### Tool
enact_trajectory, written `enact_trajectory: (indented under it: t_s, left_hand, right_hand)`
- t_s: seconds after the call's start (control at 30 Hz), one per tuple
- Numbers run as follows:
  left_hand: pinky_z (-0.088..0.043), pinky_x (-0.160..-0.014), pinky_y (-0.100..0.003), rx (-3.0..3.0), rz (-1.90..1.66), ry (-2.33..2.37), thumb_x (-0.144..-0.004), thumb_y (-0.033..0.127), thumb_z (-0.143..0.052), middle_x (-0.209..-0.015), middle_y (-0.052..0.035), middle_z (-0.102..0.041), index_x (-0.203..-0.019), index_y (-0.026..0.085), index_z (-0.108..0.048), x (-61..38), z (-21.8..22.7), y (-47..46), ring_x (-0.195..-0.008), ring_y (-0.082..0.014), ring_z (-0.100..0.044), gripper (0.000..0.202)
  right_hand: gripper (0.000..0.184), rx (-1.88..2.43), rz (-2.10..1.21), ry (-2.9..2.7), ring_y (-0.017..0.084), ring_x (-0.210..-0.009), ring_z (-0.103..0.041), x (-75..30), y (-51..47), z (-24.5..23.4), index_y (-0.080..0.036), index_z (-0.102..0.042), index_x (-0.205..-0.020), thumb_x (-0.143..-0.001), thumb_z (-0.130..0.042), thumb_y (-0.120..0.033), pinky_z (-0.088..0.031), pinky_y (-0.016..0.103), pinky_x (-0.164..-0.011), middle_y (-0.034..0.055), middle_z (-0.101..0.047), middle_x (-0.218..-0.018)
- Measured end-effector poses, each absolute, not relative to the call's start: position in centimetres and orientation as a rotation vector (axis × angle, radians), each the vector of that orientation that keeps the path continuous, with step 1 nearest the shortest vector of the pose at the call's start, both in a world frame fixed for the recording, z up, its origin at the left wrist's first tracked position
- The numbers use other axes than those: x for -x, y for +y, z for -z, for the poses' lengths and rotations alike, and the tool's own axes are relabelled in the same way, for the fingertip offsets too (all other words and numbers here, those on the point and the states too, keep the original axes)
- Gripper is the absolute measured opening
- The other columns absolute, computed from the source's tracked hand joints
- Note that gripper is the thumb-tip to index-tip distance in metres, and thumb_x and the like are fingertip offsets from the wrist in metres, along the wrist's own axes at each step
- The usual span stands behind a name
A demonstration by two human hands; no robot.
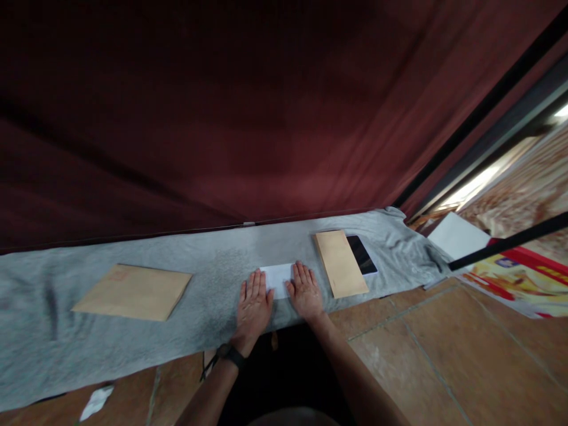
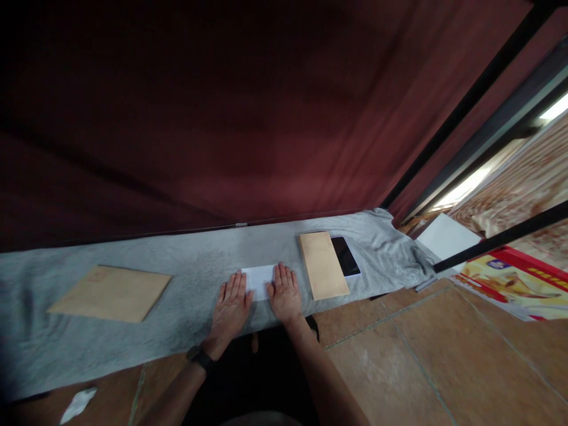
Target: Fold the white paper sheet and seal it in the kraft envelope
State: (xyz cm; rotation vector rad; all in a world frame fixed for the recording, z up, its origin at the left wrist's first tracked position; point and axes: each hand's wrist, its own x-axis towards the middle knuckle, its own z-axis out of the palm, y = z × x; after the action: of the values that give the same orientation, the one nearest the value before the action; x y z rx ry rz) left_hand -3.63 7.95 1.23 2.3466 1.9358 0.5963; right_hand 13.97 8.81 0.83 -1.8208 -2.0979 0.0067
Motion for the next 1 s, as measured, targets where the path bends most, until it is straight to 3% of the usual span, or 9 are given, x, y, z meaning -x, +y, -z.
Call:
enact_trajectory:
  t_s: [0.07,0.23,0.53,0.7,0.87,1.0]
  left_hand:
    - [-0.026,-0.121,-0.055,-2.35,-0.622,1.916,-0.098,0.03,-0.034,-0.156,-0.0206,-0.039,-0.151,0.003,-0.039,2.9,-1.6,8.0,-0.15,-0.0315,-0.029,0.059]
    - [-0.027,-0.122,-0.049,-2.454,-0.57,1.641,-0.099,0.03,-0.035,-0.158,-0.012,-0.041,-0.153,0.013,-0.039,0.8,-1.8,8.5,-0.15,-0.0252,-0.03,0.056]
    - [-0.028,-0.122,-0.047,-2.451,-0.52,1.772,-0.099,0.036,-0.037,-0.159,-0.0164,-0.038,-0.152,0.009,-0.037,2.8,-1.0,8.5,-0.15,-0.0272,-0.03,0.06]
    - [-0.027,-0.122,-0.048,-2.487,-0.473,1.742,-0.098,0.027,-0.034,-0.159,-0.0165,-0.036,-0.151,0.008,-0.04,2.9,-1.1,8.5,-0.151,-0.0282,-0.026,0.057]
    - [-0.026,-0.123,-0.047,-2.489,-0.454,1.73,-0.098,0.026,-0.032,-0.16,-0.0144,-0.035,-0.152,0.011,-0.039,2.9,-1.2,8.5,-0.151,-0.0266,-0.026,0.056]
    - [-0.025,-0.123,-0.048,-2.452,-0.474,1.84,-0.099,0.032,-0.035,-0.159,-0.0165,-0.036,-0.152,0.007,-0.037,2.8,-1.1,8.4,-0.15,-0.0268,-0.029,0.059]
  right_hand:
    - [0.058,1.826,-0.012,-2.102,0.028,-0.147,-0.035,-13.9,8.8,-0.8,-0.009,-0.037,-0.153,-0.105,-0.037,-0.042,-0.026,0.047,-0.12,0.0161,-0.039,-0.157]
    - [0.056,1.847,-0.029,-2.127,0.028,-0.148,-0.032,-13.9,8.7,-0.9,-0.008,-0.037,-0.153,-0.104,-0.038,-0.034,-0.025,0.047,-0.12,0.0158,-0.036,-0.158]
    - [0.051,1.848,-0.077,-2.049,0.028,-0.146,-0.037,-13.5,8.9,-1.3,-0.008,-0.043,-0.15,-0.105,-0.033,-0.029,-0.024,0.047,-0.121,0.0139,-0.042,-0.156]
    - [0.048,1.638,-0.214,-2.175,0.024,-0.144,-0.04,-11.9,8.7,-2.4,-0.015,-0.046,-0.149,-0.105,-0.034,-0.032,-0.029,0.045,-0.12,0.0098,-0.046,-0.154]
    - [0.049,1.661,-0.195,-2.201,0.024,-0.146,-0.037,-12.2,8.6,-2.2,-0.018,-0.044,-0.15,-0.106,-0.035,-0.036,-0.027,0.045,-0.121,0.0085,-0.04,-0.158]
    - [0.052,1.738,-0.124,-2.173,0.027,-0.147,-0.035,-13.4,9.0,-1.5,-0.015,-0.041,-0.152,-0.105,-0.038,-0.036,-0.027,0.046,-0.12,0.0111,-0.039,-0.158]
